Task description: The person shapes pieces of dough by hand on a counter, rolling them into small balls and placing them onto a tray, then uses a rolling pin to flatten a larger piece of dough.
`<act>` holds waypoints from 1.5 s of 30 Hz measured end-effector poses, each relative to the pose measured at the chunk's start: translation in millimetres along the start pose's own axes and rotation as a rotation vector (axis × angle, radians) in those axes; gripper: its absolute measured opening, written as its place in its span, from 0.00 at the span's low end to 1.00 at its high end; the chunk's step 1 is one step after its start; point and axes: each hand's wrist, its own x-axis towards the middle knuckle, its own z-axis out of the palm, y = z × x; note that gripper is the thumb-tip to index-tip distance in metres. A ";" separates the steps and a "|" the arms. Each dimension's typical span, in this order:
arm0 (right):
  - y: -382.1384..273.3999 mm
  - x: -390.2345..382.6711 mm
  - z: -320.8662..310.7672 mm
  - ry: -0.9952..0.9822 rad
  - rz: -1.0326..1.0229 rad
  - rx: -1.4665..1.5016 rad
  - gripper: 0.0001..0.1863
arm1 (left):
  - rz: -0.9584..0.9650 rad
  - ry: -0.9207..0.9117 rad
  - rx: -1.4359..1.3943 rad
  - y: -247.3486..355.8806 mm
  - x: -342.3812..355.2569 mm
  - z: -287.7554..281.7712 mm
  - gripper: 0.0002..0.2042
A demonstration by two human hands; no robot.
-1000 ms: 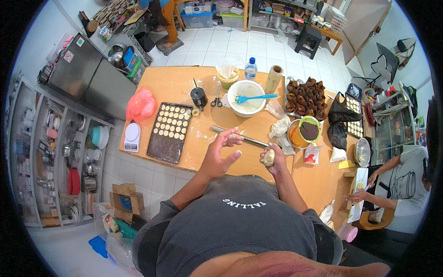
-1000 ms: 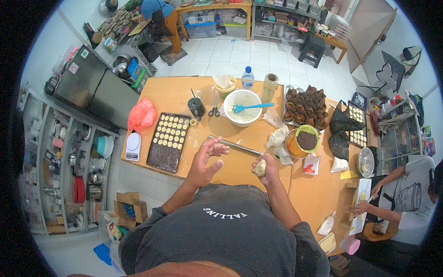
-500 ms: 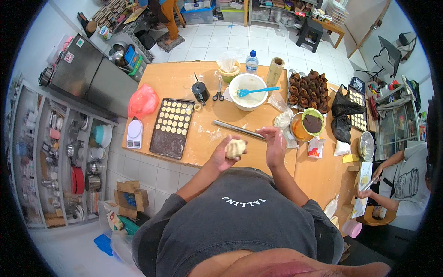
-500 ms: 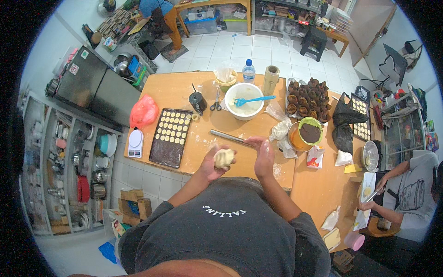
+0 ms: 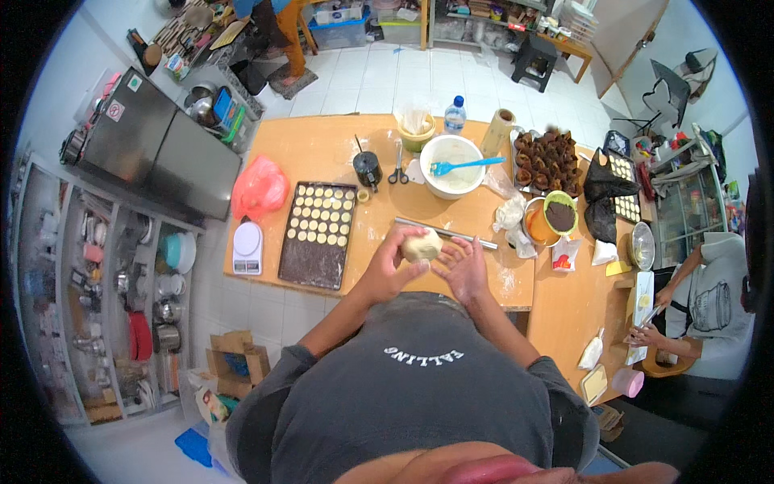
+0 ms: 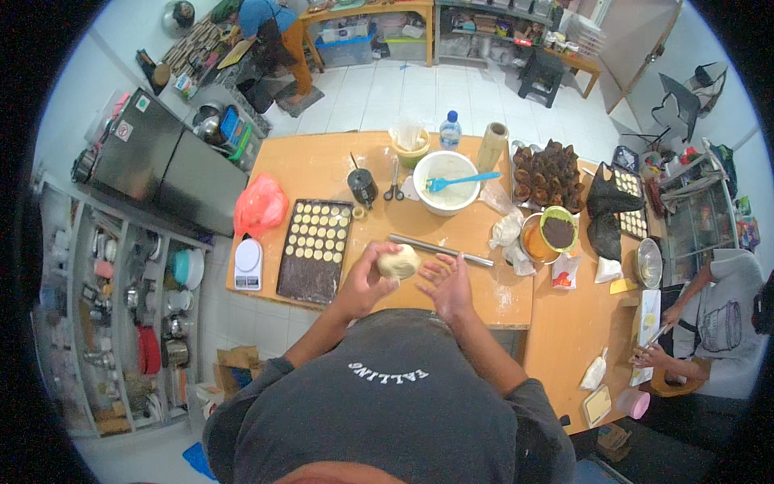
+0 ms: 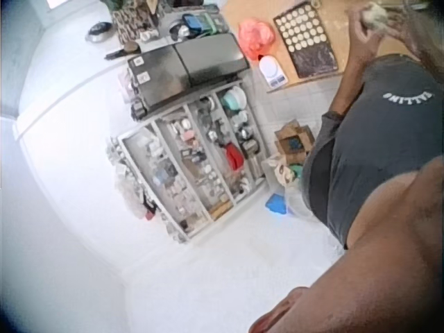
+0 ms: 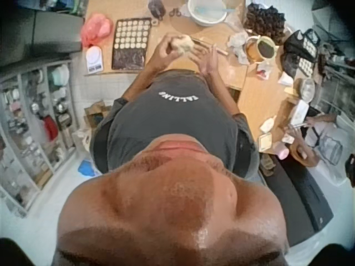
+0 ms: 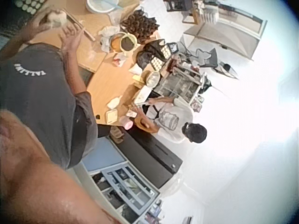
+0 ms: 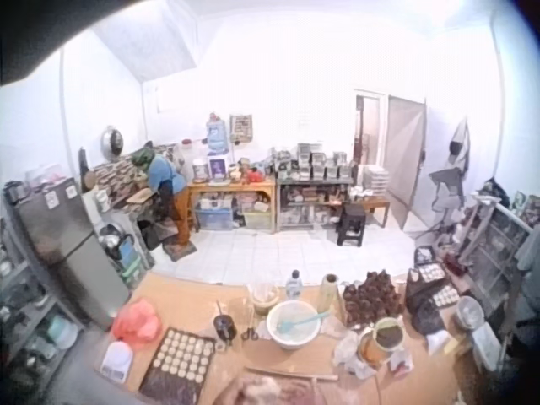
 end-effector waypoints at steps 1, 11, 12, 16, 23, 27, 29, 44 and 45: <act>-3.1 -13.2 29.7 -0.042 0.048 0.055 0.28 | 0.056 -0.125 0.116 10.8 -2.7 -8.2 0.19; 83.5 28.8 69.4 0.106 -0.250 -0.121 0.10 | -0.146 0.186 -0.009 -24.8 -31.2 -139.3 0.14; 90.6 29.0 78.9 0.110 -0.253 -0.116 0.10 | -0.147 0.180 -0.007 -28.4 -31.2 -149.1 0.14; 106.6 7.5 141.6 0.157 -0.616 -0.676 0.11 | -0.483 0.235 -0.270 -53.7 -32.0 -186.8 0.20; 101.0 12.2 149.1 0.177 -0.903 -0.663 0.09 | -0.697 0.200 -0.918 -55.9 -19.0 -200.1 0.21; 96.5 13.1 123.5 0.304 -0.659 -0.490 0.08 | -0.643 0.170 -0.787 -70.1 -18.8 -217.9 0.08; 107.9 15.1 114.0 0.285 -0.546 -0.476 0.09 | -0.535 0.198 -0.664 -78.9 -14.3 -223.2 0.07; 82.8 13.0 70.7 -0.073 0.252 0.029 0.33 | 0.075 0.153 0.015 -28.7 -15.6 -95.8 0.10; 68.8 7.4 67.4 -0.085 0.233 0.062 0.34 | 0.112 0.031 0.150 -20.7 -18.1 -85.6 0.13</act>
